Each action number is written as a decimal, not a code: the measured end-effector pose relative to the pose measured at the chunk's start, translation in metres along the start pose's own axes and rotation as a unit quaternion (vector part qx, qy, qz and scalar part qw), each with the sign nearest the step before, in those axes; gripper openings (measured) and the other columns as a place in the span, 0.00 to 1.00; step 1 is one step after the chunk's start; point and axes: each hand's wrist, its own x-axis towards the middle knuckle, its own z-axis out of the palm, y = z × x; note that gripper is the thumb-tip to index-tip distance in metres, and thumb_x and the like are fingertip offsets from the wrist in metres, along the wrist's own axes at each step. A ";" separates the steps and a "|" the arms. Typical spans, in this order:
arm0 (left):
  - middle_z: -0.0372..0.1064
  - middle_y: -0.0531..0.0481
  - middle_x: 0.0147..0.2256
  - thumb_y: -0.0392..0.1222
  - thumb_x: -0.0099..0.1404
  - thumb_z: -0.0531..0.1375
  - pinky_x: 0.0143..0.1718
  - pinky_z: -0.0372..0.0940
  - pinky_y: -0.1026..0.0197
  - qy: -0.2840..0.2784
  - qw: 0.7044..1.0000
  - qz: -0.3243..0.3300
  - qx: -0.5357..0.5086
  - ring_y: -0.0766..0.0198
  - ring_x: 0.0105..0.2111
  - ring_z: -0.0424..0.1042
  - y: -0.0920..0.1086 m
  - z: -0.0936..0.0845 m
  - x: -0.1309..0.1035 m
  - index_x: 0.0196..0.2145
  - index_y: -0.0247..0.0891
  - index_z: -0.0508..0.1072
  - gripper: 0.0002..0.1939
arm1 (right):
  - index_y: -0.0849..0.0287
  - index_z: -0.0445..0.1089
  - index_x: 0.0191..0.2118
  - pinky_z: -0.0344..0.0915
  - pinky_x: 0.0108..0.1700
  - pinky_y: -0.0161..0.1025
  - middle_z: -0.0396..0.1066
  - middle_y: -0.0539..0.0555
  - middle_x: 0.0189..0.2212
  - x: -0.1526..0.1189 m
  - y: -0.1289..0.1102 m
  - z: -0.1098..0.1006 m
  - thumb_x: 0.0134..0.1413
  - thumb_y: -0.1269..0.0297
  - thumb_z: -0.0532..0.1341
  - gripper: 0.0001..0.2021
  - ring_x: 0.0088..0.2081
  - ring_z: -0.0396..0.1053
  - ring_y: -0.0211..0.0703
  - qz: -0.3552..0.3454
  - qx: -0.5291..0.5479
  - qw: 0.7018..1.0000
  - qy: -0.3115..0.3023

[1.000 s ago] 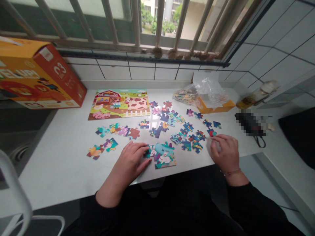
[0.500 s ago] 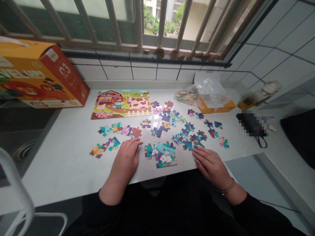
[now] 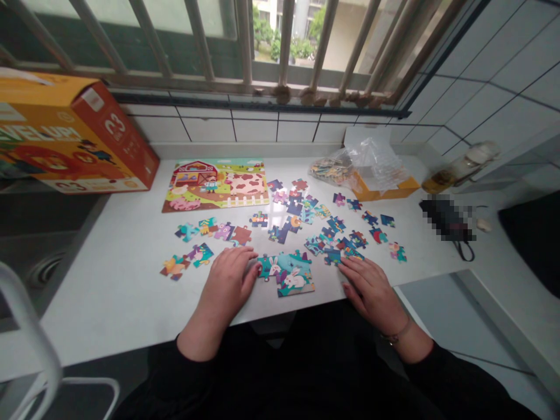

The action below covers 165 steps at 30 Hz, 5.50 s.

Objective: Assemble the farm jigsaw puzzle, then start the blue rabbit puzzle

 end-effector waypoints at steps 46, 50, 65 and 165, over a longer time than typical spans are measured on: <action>0.72 0.33 0.69 0.49 0.81 0.58 0.72 0.61 0.28 0.024 0.991 -0.081 0.102 0.36 0.68 0.70 -0.002 -0.001 0.000 0.68 0.41 0.74 0.23 | 0.52 0.76 0.51 0.73 0.60 0.58 0.80 0.59 0.51 0.063 -0.049 0.016 0.71 0.72 0.66 0.08 0.54 0.76 0.56 0.027 0.051 0.992 0.116; 0.73 0.34 0.69 0.48 0.82 0.56 0.74 0.55 0.23 -0.009 0.989 -0.086 0.120 0.35 0.68 0.70 -0.001 0.004 -0.001 0.71 0.40 0.73 0.25 | 0.52 0.76 0.50 0.73 0.60 0.58 0.80 0.59 0.50 0.063 -0.049 0.017 0.71 0.71 0.65 0.08 0.54 0.76 0.56 0.036 0.051 0.991 0.115; 0.77 0.34 0.59 0.46 0.81 0.57 0.61 0.70 0.37 0.005 0.990 -0.062 0.125 0.39 0.58 0.76 0.000 -0.001 -0.001 0.62 0.37 0.79 0.20 | 0.52 0.78 0.47 0.72 0.58 0.56 0.81 0.58 0.47 0.062 -0.049 0.019 0.72 0.69 0.65 0.05 0.51 0.77 0.55 0.059 0.065 0.992 0.093; 0.81 0.43 0.49 0.54 0.78 0.69 0.52 0.78 0.48 0.010 0.991 0.111 -0.077 0.49 0.48 0.83 0.019 -0.006 -0.007 0.67 0.44 0.70 0.27 | 0.53 0.73 0.35 0.68 0.36 0.40 0.78 0.51 0.30 0.114 -0.134 0.016 0.66 0.41 0.72 0.20 0.31 0.73 0.43 0.302 0.560 0.767 -0.085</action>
